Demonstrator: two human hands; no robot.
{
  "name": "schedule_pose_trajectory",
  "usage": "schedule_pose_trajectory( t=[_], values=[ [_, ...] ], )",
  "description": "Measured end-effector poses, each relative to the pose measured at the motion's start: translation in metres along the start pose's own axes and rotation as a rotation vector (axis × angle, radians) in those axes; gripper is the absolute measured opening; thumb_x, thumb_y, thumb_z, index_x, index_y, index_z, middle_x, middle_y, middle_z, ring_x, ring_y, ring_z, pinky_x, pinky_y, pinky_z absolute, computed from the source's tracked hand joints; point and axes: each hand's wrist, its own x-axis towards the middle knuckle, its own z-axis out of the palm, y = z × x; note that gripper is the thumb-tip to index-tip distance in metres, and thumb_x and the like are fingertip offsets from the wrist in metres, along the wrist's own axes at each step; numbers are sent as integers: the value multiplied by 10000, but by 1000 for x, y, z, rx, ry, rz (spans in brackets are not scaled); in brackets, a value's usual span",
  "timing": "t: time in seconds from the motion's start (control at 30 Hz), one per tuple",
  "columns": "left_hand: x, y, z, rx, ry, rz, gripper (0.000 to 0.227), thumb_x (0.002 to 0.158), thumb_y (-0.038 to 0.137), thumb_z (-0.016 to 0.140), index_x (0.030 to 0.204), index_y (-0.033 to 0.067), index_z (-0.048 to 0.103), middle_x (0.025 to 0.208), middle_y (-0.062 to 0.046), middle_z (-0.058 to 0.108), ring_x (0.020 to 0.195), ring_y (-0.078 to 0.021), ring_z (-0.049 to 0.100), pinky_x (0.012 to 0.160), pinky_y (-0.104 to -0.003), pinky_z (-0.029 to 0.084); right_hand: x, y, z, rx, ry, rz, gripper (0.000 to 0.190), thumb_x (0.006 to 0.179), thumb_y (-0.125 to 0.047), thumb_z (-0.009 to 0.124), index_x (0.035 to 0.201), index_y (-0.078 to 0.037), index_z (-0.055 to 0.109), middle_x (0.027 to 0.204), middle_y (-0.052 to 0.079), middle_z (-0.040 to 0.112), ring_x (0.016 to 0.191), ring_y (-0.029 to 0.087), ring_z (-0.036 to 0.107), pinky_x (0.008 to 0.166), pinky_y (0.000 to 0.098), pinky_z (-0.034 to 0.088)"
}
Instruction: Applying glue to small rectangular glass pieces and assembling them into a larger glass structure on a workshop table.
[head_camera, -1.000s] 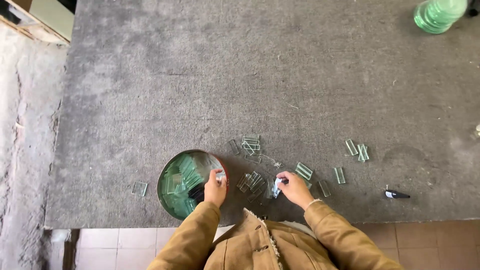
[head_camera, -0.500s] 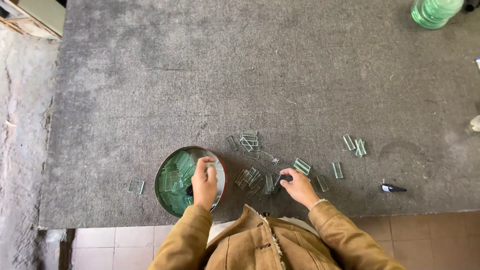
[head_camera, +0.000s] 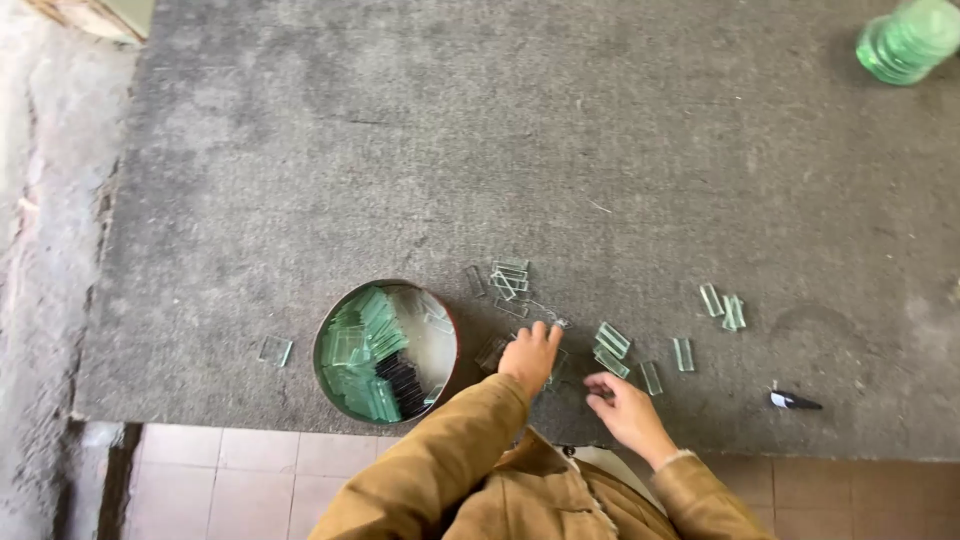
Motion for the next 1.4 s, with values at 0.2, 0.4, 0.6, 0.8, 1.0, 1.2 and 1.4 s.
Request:
schedule_pose_trajectory(
  t=[0.2, 0.4, 0.6, 0.8, 1.0, 1.2, 1.4],
  values=[
    [-35, 3, -127, 66, 159, 50, 548, 965, 232, 678, 1496, 174, 555, 1288, -87, 591, 1044, -311, 564, 823, -443, 472, -23, -17, -14, 50, -52, 216, 284, 1046, -211, 715, 1318, -198, 799, 1172, -33, 850, 906, 164, 825, 924, 300, 634],
    [-80, -114, -169, -271, 361, -406, 314, 875, -6, 601, 1162, 98, 673, 1118, -124, 697, 1050, -347, 610, 897, -509, 512, -28, -49, -11, 47, -76, 248, 308, 1065, -221, 706, 1363, -204, 783, 1243, -24, 834, 1049, 161, 824, 997, 304, 673],
    [-80, -182, -123, 161, -16, -317, 633, 840, 9, 700, 1435, 222, 654, 1499, -43, 527, 1436, -354, 381, 1159, -552, 346, -26, -90, 17, -94, -157, 136, 324, 1071, -237, 690, 1391, -219, 739, 1311, -20, 809, 1128, 126, 826, 998, 250, 714],
    [-67, -194, -111, 371, -237, -136, 830, 866, 238, 728, 1643, 188, 442, 1628, -93, 451, 1559, -413, 312, 1238, -599, 258, -28, -117, 40, -105, -155, 74, 305, 1049, -240, 702, 1349, -243, 761, 1252, -59, 823, 941, 78, 837, 956, 242, 700],
    [-58, -209, -107, 420, -241, 17, 576, 978, 236, 689, 1543, 258, 583, 1578, -96, 514, 1502, -413, 405, 1218, -584, 288, -29, -110, 50, -99, -136, 83, 308, 1039, -266, 709, 1340, -252, 772, 1256, -61, 829, 1003, 103, 852, 1001, 280, 678],
    [-56, -221, -111, 450, -217, 271, 557, 1025, 245, 720, 1568, 212, 599, 1345, -31, 757, 1492, -381, 511, 1259, -596, 287, -31, -108, 51, -87, -119, 78, 315, 1040, -257, 715, 1351, -246, 761, 1284, -47, 817, 1035, 111, 853, 1033, 284, 693],
    [-63, -224, -99, 498, -135, 308, 551, 990, 269, 753, 1514, 157, 625, 1330, -69, 747, 1322, -331, 628, 1221, -542, 349, -33, -110, 50, -91, -118, 76, 319, 1043, -268, 705, 1357, -247, 759, 1285, -47, 819, 1036, 120, 848, 1023, 303, 686]
  ],
)
